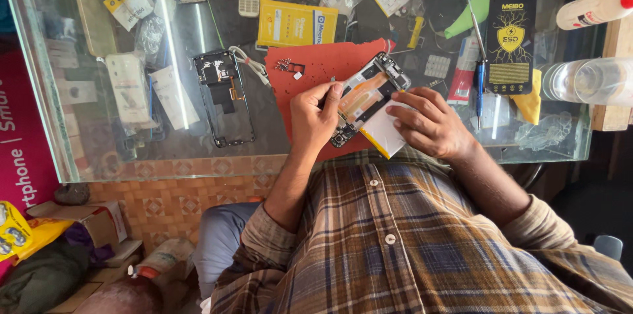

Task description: The person pries open the back cover of a smartphone and removes the internal battery, then uses a metal pry tool to work around the phone's frame and separate components on a repair bench. They handle the disassembled phone body, battery, and back cover, setting parts on the work mat.

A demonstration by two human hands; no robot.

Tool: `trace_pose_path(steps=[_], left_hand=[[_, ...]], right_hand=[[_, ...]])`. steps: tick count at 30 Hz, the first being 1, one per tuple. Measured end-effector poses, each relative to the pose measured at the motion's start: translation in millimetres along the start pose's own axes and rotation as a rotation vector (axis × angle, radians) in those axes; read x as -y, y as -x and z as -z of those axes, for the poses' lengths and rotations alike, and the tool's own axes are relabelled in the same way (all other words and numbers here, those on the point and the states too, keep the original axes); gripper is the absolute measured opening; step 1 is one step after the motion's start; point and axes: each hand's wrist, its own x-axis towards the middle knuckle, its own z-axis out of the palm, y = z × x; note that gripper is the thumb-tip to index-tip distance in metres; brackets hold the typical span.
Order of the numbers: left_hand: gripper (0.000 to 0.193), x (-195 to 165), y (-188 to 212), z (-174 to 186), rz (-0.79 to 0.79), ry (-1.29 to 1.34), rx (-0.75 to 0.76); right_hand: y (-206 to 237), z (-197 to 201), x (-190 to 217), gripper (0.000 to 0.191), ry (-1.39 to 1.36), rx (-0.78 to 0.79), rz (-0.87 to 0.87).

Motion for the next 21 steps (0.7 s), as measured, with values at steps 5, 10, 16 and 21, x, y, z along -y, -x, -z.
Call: trace_pose_path(steps=[5, 10, 16, 21], left_hand=[[0.022, 2, 1, -2, 0.031, 0.014, 0.020], [0.021, 0, 1, -3, 0.044, 0.021, 0.032], [0.021, 0, 2, -3, 0.078, 0.042, 0.036], [0.021, 3, 3, -3, 0.052, 0.026, 0.039]], right_hand=[[1, -3, 2, 0.023, -0.125, -0.057, -0.074], [2, -9, 0, 0.031, -0.150, -0.138, -0.074], [2, -10, 2, 0.035, -0.113, -0.150, -0.058], [-3, -11, 5, 0.035, -0.101, -0.195, -0.079]])
